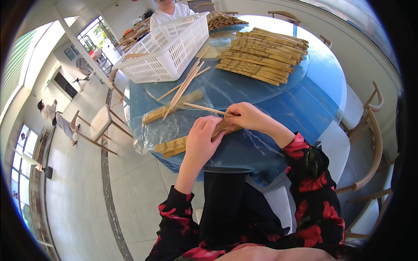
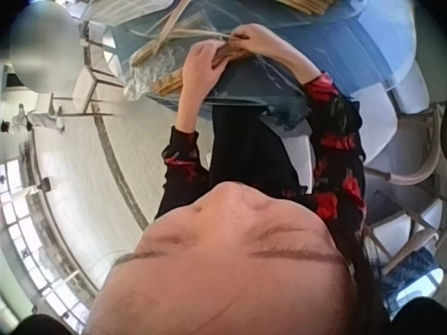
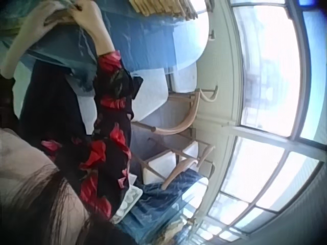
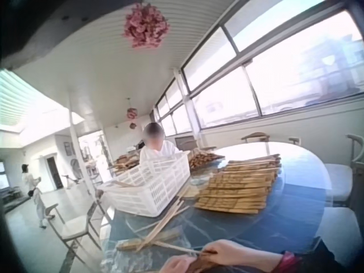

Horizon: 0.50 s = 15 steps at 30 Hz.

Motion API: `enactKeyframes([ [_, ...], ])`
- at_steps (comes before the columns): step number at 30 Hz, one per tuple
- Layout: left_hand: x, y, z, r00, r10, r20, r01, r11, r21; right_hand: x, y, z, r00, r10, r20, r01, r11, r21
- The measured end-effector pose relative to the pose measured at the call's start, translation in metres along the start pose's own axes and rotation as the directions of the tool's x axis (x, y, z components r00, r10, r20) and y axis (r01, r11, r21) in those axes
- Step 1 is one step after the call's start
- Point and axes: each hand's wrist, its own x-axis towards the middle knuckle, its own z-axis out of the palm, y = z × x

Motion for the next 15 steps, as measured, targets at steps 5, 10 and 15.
enactKeyframes([
  [5,0.003,0.003,-0.003,1.0,0.005,-0.01,-0.005,1.0,0.013,0.001,0.001,-0.002,1.0,-0.021,-0.005,0.021,1.0,-0.018],
  [10,0.0,-0.003,0.001,1.0,0.01,-0.027,-0.01,1.0,0.001,0.0,0.002,0.001,0.997,-0.059,-0.042,0.059,0.998,-0.007],
  [15,0.001,-0.003,-0.003,0.997,-0.024,-0.072,0.026,1.0,0.017,-0.001,-0.009,-0.007,0.998,-0.043,-0.041,0.041,0.998,-0.055],
])
